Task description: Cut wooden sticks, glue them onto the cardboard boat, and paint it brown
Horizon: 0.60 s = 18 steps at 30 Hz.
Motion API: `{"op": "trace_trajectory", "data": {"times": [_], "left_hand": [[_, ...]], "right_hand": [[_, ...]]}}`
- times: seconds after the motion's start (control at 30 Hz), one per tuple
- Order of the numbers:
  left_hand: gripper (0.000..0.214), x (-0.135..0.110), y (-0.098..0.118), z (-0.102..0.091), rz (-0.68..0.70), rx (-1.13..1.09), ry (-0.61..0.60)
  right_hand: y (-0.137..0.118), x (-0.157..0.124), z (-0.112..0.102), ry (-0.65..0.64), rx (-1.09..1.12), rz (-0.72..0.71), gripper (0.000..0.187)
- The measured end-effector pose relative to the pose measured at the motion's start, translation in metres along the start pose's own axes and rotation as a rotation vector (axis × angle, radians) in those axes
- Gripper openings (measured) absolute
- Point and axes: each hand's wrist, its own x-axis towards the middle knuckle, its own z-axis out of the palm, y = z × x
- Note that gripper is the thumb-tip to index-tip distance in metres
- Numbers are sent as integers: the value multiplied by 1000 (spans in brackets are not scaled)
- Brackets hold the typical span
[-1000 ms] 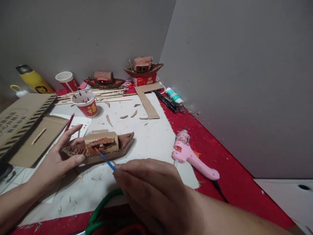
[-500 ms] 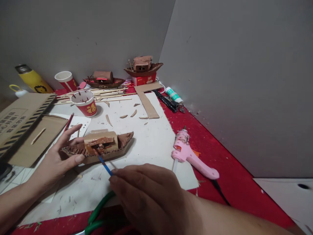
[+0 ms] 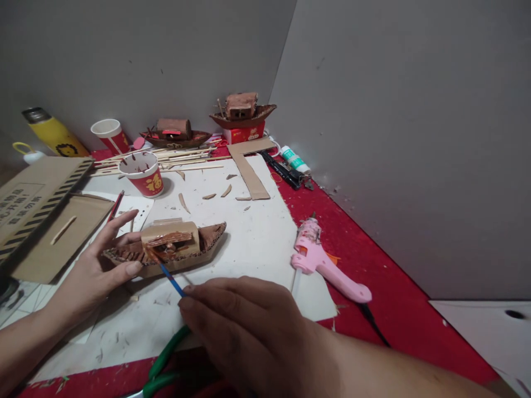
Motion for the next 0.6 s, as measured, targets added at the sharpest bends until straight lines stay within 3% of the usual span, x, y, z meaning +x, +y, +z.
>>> {"op": "trace_trajectory", "data": {"times": [0.1,0.3,0.6], "left_hand": [[93,-1,1,0,-5,-9,-10],[91,-2,3,2,-10,-20,-22],[97,-2,3,2,13,26,-36]], "right_hand": [[1,-2,1,23,-37,60,32],[10,2,4,14,67,-87,31],[4,4,1,17,-57,-18,24]]}}
